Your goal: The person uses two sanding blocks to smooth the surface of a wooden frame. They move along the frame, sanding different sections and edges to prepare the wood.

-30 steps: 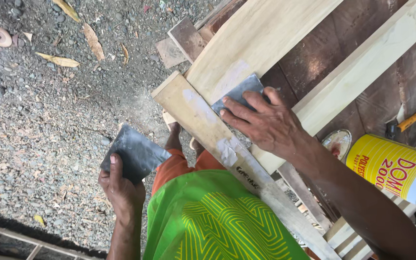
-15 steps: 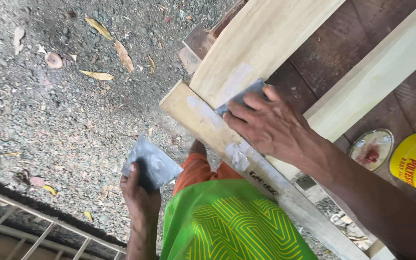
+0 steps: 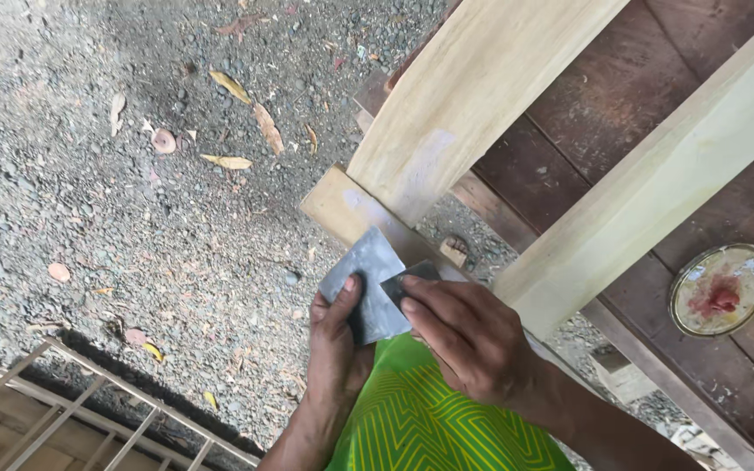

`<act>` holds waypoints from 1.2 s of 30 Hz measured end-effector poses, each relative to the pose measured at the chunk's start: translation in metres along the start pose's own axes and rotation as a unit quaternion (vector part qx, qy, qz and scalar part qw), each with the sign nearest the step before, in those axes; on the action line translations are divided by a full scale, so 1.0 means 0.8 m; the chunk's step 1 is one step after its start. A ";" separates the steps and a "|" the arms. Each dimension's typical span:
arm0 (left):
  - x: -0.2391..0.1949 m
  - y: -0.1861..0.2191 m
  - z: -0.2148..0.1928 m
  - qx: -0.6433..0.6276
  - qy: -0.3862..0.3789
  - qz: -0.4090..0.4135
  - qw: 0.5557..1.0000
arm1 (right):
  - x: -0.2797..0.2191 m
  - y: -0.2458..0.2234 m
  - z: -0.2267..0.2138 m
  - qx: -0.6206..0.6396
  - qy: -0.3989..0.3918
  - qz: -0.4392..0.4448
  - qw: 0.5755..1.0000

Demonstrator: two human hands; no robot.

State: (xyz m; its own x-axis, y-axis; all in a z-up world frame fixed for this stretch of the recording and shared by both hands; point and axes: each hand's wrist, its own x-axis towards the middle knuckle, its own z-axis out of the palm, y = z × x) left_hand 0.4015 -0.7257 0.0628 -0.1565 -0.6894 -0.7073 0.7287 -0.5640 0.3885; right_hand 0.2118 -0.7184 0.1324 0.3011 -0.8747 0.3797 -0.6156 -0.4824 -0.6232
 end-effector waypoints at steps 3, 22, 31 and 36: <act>0.002 0.013 0.007 0.010 0.016 0.000 1.000 | 0.003 0.023 -0.028 -0.045 -0.110 -0.085 0.989; -0.019 -0.010 -0.009 0.306 -0.039 0.340 0.889 | -0.020 -0.007 0.011 0.401 0.081 0.502 0.762; -0.025 -0.007 -0.019 0.456 -0.114 0.356 0.808 | -0.055 0.015 -0.018 0.401 0.055 0.440 0.802; -0.017 0.041 -0.045 0.259 0.022 0.304 0.917 | -0.076 0.048 -0.138 0.046 -0.058 0.212 0.975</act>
State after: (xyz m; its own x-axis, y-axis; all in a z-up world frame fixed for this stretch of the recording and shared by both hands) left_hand 0.4515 -0.7184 0.0635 0.2093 -0.9351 -0.2859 0.2568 -0.2295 0.9388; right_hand 0.0896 -0.6788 0.1608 0.1179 -0.9930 -0.0015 -0.6361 -0.0744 -0.7680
